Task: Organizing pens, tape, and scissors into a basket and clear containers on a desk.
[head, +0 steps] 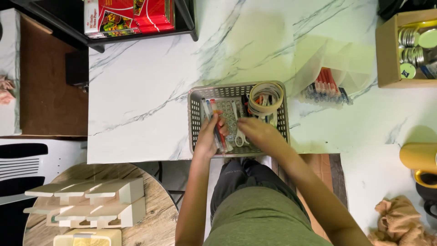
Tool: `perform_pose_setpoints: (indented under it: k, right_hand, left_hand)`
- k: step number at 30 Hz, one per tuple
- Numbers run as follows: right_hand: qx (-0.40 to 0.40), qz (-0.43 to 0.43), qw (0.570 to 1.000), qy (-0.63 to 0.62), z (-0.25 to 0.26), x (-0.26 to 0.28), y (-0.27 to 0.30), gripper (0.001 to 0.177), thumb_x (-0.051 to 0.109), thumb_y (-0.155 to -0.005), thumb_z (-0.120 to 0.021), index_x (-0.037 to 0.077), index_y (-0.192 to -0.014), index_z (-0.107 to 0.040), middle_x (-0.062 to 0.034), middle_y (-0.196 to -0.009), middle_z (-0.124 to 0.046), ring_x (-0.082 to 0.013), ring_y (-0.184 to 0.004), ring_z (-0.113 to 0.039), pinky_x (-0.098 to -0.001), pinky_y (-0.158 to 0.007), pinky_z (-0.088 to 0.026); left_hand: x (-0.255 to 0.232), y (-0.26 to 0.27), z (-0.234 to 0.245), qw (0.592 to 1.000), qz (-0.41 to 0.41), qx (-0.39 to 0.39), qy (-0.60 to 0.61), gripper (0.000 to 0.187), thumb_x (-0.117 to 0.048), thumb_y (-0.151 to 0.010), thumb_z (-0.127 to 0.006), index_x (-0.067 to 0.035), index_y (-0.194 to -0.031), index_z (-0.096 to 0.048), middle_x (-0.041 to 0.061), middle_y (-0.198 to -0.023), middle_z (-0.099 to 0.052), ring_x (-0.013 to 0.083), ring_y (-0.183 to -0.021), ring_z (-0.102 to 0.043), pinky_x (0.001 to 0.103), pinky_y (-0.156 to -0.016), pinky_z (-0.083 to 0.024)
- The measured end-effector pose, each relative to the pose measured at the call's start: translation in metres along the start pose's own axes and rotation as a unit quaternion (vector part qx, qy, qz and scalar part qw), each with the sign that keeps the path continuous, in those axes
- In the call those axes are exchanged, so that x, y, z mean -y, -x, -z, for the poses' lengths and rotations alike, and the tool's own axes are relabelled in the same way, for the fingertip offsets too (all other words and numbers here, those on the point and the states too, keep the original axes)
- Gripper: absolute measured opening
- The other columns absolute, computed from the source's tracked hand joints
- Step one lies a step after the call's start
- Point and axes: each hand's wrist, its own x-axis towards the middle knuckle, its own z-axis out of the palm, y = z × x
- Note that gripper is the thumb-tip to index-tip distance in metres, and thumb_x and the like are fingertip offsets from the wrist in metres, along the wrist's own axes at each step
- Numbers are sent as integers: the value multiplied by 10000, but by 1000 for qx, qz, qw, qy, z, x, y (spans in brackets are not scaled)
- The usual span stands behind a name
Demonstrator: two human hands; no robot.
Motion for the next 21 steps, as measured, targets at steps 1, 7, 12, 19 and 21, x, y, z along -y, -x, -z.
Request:
perform_pose_setpoints:
  k: [1,7,12,19,21]
  right_hand:
    - [1,3,1000,-1,-10,0,6,323,7,-868,-677,25,-1188,-639,-160,-1223,-688,-302,-1089,-700,-363,-891,-573]
    - [121,-24,990,73,-30,4,24,498,-30,-769,-603,26,-1264,-615,-168,-1350,-588,-334,-1177,-626,-389,-890,-568]
    - [86,-31,996,20,7,21,28,403,0,-845,-653,40,-1245,-642,-155,-1297,-623,-332,-1140,-643,-402,-917,-551]
    - [-16,-114,992,-47,55,11,52,301,-8,-904,-653,57,-1195,-685,-114,-1212,-698,-283,-1123,-686,-356,-937,-554]
    - [-60,-196,973,-103,62,6,55,268,12,-956,-637,59,-1215,-689,-89,-1171,-726,-202,-1088,-718,-314,-926,-567]
  left_hand:
    - [1,1,-2,1000,-3,-1,1,222,-218,-1110,-490,-36,-1235,-511,30,-836,-476,137,-677,-470,294,-628,-435]
    - [5,7,-23,998,-14,8,64,249,-142,-1068,-480,-16,-1280,-511,64,-898,-505,168,-732,-489,316,-680,-452]
    - [5,13,-41,999,-22,-11,-21,338,-100,-1022,-512,-48,-1356,-516,67,-974,-569,184,-821,-586,343,-754,-526]
    - [36,8,-57,991,-28,20,-127,323,-84,-1034,-571,-21,-1344,-505,84,-996,-672,166,-845,-679,315,-769,-580]
    - [50,3,-59,987,12,72,-144,309,-102,-1071,-575,2,-1356,-513,80,-940,-668,153,-766,-652,302,-695,-559]
